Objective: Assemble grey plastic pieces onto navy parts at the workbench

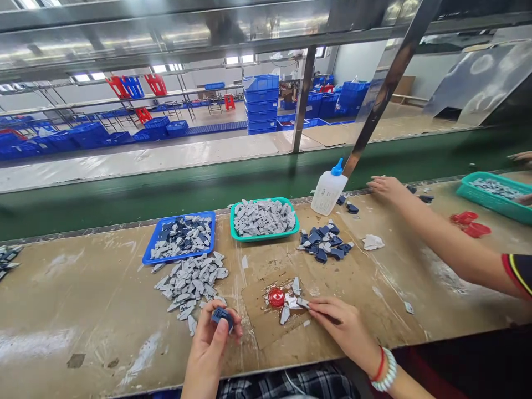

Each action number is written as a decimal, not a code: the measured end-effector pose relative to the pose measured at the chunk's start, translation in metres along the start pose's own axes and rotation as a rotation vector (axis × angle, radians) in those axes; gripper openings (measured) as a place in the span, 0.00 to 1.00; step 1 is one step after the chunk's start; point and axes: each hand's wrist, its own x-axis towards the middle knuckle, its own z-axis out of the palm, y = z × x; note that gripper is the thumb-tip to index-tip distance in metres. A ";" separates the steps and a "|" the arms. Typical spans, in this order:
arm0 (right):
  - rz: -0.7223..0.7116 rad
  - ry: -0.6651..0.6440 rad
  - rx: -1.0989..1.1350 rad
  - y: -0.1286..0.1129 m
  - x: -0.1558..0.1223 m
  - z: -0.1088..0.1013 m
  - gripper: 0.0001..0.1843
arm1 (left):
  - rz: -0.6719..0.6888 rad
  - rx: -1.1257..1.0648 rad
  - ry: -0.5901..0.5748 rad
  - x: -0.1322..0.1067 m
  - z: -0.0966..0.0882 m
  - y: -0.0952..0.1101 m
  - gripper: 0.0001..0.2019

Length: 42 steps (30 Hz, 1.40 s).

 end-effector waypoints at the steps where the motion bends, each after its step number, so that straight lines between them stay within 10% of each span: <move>1: -0.003 -0.002 -0.010 0.001 -0.001 0.000 0.13 | 0.005 0.015 -0.019 0.001 0.000 -0.002 0.16; 11: 0.037 -0.129 0.046 -0.005 0.010 -0.010 0.13 | -0.018 0.398 -0.232 0.016 -0.005 -0.022 0.16; 19: 0.584 -0.187 0.719 -0.041 0.049 -0.026 0.18 | 0.005 0.530 -0.391 0.025 0.043 -0.002 0.17; 28: -0.123 -0.018 0.368 -0.092 0.076 -0.018 0.09 | 0.160 0.501 -0.433 0.040 0.055 0.001 0.18; 36: -0.447 -0.274 0.066 -0.087 0.055 -0.002 0.12 | 0.232 0.581 -0.204 0.022 0.047 -0.018 0.14; 38: -0.479 -0.381 0.055 -0.085 0.053 0.000 0.12 | 0.184 0.527 -0.032 0.016 0.016 -0.020 0.13; 42: -0.373 -0.514 -0.119 -0.098 0.073 0.018 0.13 | 0.169 0.357 0.693 -0.006 -0.092 -0.005 0.09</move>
